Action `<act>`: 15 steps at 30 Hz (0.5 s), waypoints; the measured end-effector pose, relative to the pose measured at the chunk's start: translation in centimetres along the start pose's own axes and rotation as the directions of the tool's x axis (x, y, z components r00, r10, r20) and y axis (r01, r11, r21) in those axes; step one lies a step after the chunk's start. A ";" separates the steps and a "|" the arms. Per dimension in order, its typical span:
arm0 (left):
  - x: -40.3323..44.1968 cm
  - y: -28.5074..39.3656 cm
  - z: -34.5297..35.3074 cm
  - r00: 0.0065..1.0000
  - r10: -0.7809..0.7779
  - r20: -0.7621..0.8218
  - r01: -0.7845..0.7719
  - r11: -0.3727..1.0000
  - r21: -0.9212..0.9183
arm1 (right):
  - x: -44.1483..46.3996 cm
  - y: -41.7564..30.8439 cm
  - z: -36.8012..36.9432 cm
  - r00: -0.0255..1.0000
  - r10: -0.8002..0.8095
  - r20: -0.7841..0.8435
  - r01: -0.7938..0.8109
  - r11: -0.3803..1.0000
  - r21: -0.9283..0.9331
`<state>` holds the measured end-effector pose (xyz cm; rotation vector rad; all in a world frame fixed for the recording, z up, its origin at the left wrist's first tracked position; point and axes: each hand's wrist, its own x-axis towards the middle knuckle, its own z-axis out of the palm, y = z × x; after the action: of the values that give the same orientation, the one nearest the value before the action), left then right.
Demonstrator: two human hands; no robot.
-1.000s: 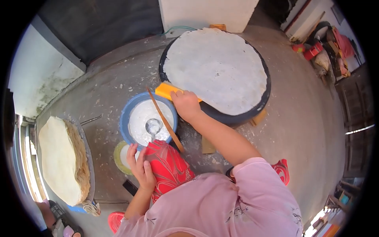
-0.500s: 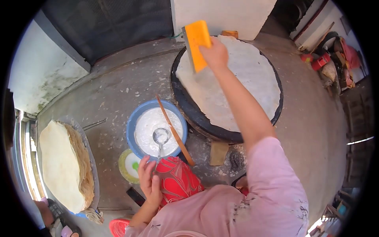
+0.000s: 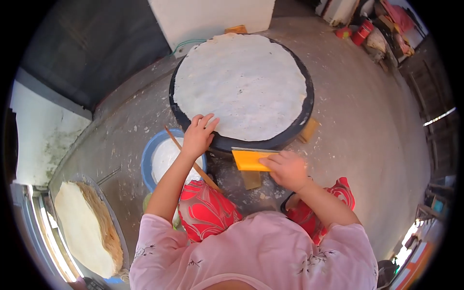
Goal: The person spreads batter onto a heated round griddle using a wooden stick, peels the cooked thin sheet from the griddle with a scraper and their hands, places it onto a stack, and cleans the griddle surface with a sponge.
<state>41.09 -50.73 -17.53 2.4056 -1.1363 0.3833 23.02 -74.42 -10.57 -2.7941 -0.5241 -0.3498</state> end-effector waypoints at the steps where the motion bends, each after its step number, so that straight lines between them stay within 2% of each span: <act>1: 0.6 -0.1 1.0 0.998 0.056 -0.001 -0.056 0.998 0.039 | -0.1 0.0 0.4 1.000 -0.024 -0.016 0.023 1.000 -0.021; 2: 1.4 -0.2 1.4 0.998 0.069 0.003 -0.069 0.997 0.038 | 0.1 0.0 1.0 1.000 -0.013 -0.022 0.012 1.000 -0.022; 4: 2.6 -0.7 1.9 0.999 0.023 0.029 -0.021 0.997 -0.077 | 1.1 0.2 2.4 0.993 -0.047 -0.105 0.045 0.999 -0.015; 5: 3.6 0.1 1.1 0.996 -0.010 -0.085 -0.001 0.992 -0.124 | 2.1 0.4 3.3 0.993 -0.043 -0.109 0.042 0.999 -0.010; 6: 4.3 0.0 1.1 0.997 -0.009 -0.080 -0.001 0.993 -0.120 | 3.3 0.7 4.3 0.989 -0.059 -0.136 0.057 0.998 -0.017; 8: 5.5 -0.6 1.0 0.996 -0.077 0.040 0.080 0.993 -0.084 | 6.1 1.0 5.9 0.983 -0.077 -0.166 0.075 0.997 -0.015; 10: 6.5 -1.1 1.1 0.993 -0.110 0.032 0.112 0.991 -0.073 | 8.8 0.7 7.1 0.967 -0.005 -0.254 0.002 1.000 -0.015; 11: 7.0 -1.6 0.9 0.982 -0.172 0.080 0.179 0.980 -0.089 | 9.6 0.0 7.5 0.967 -0.005 -0.256 0.003 1.000 -0.009; 13: 7.9 -2.5 0.5 0.931 -0.322 0.171 0.352 0.918 -0.184 | 10.6 -1.0 8.2 0.971 -0.063 -0.230 0.076 0.996 0.047; 14: 8.4 -3.0 0.4 0.931 -0.321 0.176 0.351 0.919 -0.178 | 10.6 -1.5 8.3 0.974 -0.135 -0.183 0.151 0.986 0.074; 15: 8.9 -3.5 0.2 0.930 -0.299 0.215 0.336 0.929 -0.159 | 10.8 -1.7 8.4 0.972 -0.146 -0.184 0.159 0.985 0.059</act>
<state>49.40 -54.71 -14.90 2.4316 -0.7895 -0.0602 33.70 -66.88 -14.91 -2.6252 -0.6956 -0.5958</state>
